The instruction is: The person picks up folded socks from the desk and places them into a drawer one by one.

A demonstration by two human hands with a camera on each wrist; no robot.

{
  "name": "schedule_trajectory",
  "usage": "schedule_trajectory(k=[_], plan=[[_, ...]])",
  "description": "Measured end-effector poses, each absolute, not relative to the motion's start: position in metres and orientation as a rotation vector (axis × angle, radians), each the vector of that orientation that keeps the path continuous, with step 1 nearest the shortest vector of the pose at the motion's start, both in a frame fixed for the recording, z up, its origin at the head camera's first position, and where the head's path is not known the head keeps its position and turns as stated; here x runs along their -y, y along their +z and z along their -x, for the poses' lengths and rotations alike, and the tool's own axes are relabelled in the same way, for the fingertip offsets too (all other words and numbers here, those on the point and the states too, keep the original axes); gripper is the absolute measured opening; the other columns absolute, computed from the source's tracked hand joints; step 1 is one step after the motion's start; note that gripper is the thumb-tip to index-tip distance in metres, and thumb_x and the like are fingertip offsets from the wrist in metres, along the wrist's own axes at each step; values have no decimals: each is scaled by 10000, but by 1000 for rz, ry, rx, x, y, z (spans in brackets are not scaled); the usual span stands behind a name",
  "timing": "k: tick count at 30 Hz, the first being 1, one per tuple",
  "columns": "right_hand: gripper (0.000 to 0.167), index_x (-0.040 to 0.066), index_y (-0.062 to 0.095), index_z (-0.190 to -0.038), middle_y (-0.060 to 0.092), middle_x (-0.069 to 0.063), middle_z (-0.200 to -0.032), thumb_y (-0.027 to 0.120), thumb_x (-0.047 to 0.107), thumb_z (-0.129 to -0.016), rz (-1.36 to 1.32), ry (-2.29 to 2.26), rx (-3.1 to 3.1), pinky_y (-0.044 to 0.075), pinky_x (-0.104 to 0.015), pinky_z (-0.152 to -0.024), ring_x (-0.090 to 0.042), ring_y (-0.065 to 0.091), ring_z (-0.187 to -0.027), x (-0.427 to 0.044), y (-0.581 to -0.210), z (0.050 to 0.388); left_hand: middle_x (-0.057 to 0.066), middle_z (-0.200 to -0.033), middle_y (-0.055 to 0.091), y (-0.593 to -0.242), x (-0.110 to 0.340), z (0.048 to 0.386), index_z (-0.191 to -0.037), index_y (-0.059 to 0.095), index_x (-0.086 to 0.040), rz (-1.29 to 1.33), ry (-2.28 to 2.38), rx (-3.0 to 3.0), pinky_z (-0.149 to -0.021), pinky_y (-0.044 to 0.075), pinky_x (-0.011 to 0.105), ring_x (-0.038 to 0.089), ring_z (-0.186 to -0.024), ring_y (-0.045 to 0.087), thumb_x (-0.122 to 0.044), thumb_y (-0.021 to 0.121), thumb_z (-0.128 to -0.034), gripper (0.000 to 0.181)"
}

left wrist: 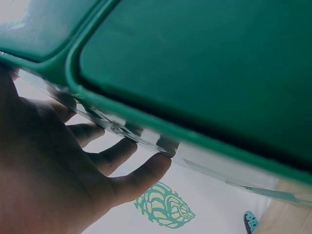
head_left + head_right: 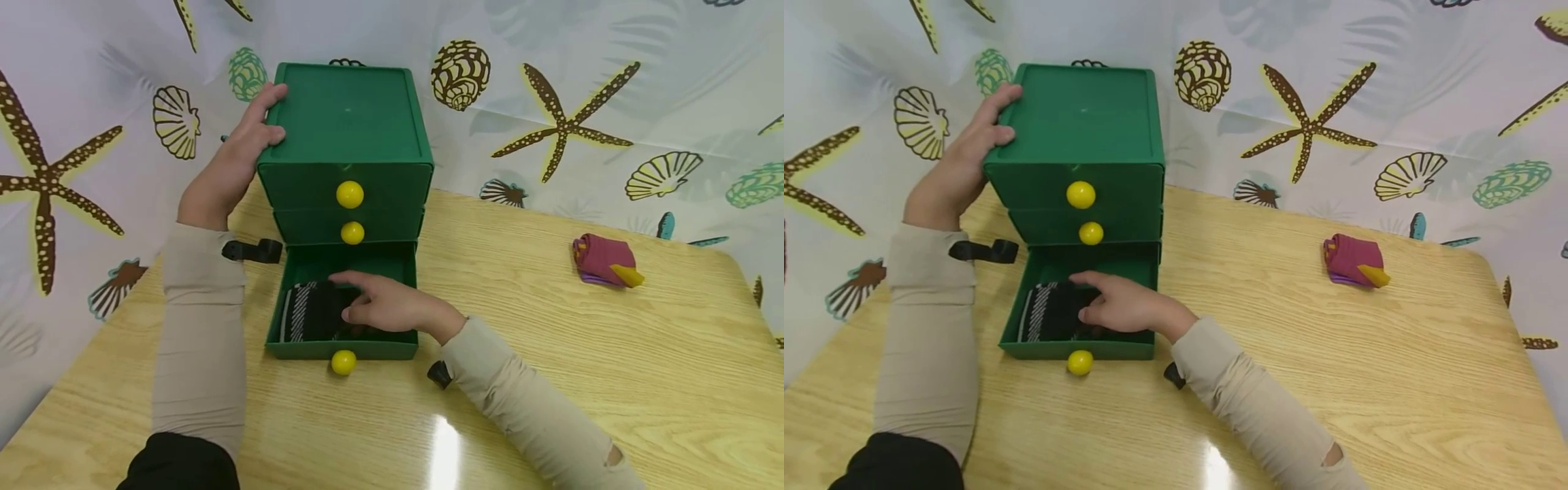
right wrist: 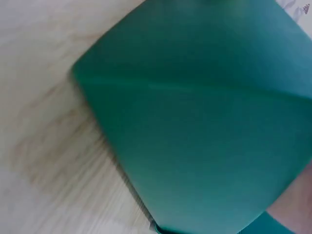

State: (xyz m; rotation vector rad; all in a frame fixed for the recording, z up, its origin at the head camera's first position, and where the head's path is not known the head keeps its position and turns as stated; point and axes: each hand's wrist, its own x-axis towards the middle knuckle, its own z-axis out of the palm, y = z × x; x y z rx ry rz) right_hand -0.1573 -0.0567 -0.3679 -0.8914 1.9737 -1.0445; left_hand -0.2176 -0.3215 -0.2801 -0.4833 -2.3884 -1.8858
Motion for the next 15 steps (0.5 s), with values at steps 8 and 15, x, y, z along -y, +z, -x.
schedule_trajectory(k=[8,15], plan=[[391,57,543,-1438,701,-14,-841,521,82,-1048,973,-1176,-2267,464,-253,-581,-114,585,-645,60,-375,155,-106,-1667,-105,-279,322,217,-1642,116,-206,516,-1905,2371,-1178,46,456,93,-1489,-106,-260,337,-1027,656],[267,-14,695,-1169,703,-31,-809,476,21,-1021,1084,-1555,-2368,542,-300,-605,-135,658,-711,39,-364,147,-130,-1664,-98,-279,325,216,-1642,116,-227,486,-1900,2383,-1180,44,470,86,-1488,-113,-272,335,-1033,649]])
